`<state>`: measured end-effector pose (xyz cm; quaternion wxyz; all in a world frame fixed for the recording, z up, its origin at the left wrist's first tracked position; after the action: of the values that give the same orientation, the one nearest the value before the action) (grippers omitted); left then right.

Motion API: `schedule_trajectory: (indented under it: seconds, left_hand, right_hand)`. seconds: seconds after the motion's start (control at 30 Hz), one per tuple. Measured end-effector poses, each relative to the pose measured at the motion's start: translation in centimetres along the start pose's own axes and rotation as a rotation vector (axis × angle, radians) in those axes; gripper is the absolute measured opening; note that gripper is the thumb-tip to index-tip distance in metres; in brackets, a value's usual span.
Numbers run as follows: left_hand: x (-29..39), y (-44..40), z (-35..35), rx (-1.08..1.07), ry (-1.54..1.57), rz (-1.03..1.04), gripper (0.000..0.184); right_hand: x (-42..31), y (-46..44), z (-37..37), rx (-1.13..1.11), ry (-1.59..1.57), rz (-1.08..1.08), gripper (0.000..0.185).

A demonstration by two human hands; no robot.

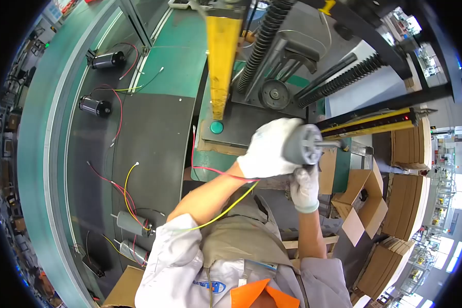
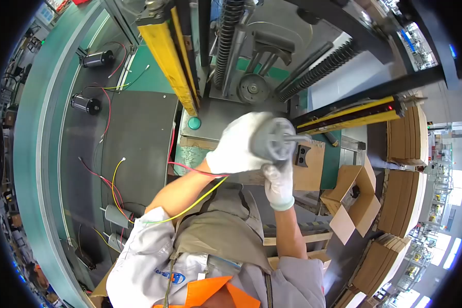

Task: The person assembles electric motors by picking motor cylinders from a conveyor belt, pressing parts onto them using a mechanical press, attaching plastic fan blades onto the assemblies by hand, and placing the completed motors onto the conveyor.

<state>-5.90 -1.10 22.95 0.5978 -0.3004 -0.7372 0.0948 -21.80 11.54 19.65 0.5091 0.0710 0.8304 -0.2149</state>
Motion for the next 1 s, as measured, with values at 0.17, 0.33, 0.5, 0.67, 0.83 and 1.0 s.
schedule_trajectory:
  seconds: [0.17, 0.33, 0.5, 0.67, 0.83, 1.0]
  left_hand:
    - [0.5, -5.6, 3.6, 0.087, -0.291, 0.291, 0.060]
    - [-2.2, -7.3, 5.9, 0.114, -0.290, 0.266, 0.057]
    - [-4.2, -7.9, 6.7, 0.254, -0.161, 0.198, 0.063]
    - [-4.4, -8.1, 6.0, 0.336, -0.165, 0.198, 0.063]
    - [-6.3, -7.3, 4.9, 0.367, -0.033, 0.131, 0.079]
    - [-7.1, -9.0, 3.1, 0.303, 0.031, -0.123, 0.086]
  right_hand:
    - [0.7, -5.7, 3.8, 0.354, -0.578, 0.208, 0.058]
    - [2.3, -9.2, 5.4, 0.352, -1.033, 0.364, 0.060]
    - [1.6, -11.6, 5.1, 0.379, -0.853, 0.191, 0.068]
    - [0.8, -13.1, 4.5, 0.258, -0.834, 0.215, 0.073]
    - [1.1, -15.3, 4.3, 0.129, -0.600, 0.256, 0.080]
    - [-0.4, -18.1, 3.9, 0.066, -0.193, 0.105, 0.074]
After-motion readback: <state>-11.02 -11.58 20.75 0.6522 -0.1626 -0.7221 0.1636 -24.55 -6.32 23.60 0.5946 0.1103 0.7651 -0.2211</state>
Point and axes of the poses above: each hand's wrist, its own y-axis away from the middle knuckle, its own z-axis out of the palm, x = y × z, the point moved 3 cm from there along -y, towards the middle knuckle, and after that the axes turned 9 degrees about x, right-handed, at the moved point
